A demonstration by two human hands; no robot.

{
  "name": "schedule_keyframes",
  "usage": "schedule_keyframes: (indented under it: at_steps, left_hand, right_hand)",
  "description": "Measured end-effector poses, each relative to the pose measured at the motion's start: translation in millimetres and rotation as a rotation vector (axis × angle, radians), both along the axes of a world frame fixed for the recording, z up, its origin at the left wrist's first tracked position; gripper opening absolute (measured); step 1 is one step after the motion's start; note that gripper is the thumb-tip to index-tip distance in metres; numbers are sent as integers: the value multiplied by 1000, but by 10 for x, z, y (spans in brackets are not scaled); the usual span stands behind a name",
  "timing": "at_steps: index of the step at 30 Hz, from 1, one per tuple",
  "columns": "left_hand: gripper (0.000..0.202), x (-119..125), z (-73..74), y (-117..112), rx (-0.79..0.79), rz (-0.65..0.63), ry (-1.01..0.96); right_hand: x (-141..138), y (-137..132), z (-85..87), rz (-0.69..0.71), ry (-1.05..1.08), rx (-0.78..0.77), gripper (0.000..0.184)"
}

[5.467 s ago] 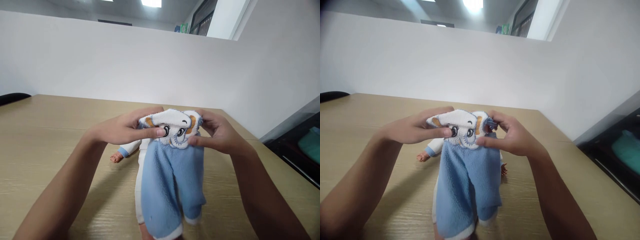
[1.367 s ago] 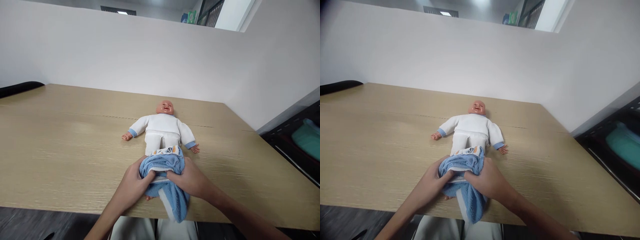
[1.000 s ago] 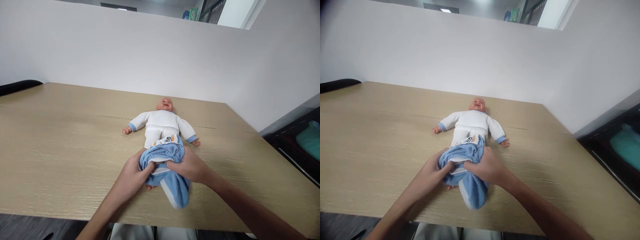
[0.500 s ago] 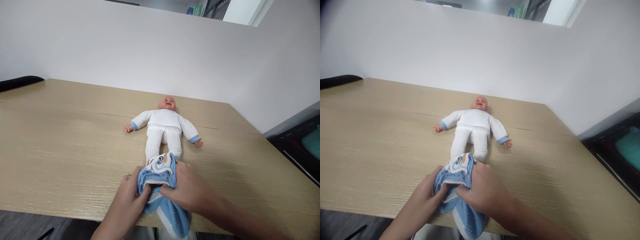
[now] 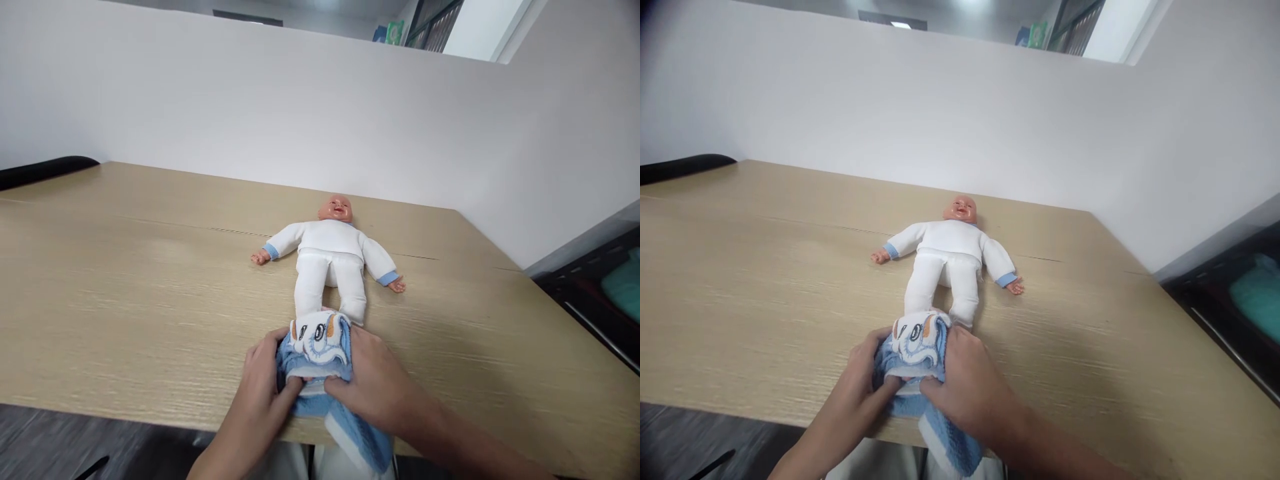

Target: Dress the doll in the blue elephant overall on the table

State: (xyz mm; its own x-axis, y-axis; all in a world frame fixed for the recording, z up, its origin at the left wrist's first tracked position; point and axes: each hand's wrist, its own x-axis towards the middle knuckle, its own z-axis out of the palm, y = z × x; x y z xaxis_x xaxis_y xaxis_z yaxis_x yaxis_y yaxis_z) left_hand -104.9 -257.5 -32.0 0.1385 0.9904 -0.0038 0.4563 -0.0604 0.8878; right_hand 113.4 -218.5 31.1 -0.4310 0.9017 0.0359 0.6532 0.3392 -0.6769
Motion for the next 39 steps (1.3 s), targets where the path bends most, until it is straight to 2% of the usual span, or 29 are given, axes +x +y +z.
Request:
schedule_keyframes:
  at_steps: [5,9,12,14,17,18,20,23,26,29,32,34,36,39]
  left_hand:
    - [47,-15,4,85,70,2,-231]
    - [30,-29,70,216,124,23,-184]
    - [25,-66,171,358,163,23,-131]
    - [25,-109,249,454,168,-26,-122]
    - [26,-188,366,556,133,-97,-123]
    - [26,-214,402,574,113,-117,-119]
    - [28,-260,463,587,66,-158,-102]
    - [34,-315,512,569,37,-194,-76]
    - [51,-357,519,554,87,-194,-34]
    - [58,-344,559,602,177,-189,-25]
    - [51,-225,706,764,285,-186,44]
    - [46,-99,851,938,323,-292,150]
    - [41,31,998,1142,327,-483,252]
    - [38,184,1166,1440,279,-680,320]
  right_hand:
    - [29,54,6,-2,228,-69,32]
    - [52,165,-25,-24,280,-48,29]
    - [102,329,-44,58,308,-8,21]
    - [169,454,-22,173,322,-56,16]
    - [328,608,34,297,314,-145,36]
    - [395,643,45,298,318,-157,43]
    - [541,690,33,247,373,-194,43]
    - [752,725,-71,153,517,-354,39]
    - [899,743,-232,134,604,-509,45]
    - [965,750,-367,158,606,-563,46]
    - [972,737,-419,171,601,-594,44]
    - [953,715,-413,151,661,-635,55]
    - [919,690,-397,89,771,-655,67]
    - [866,668,-388,-13,921,-680,65]
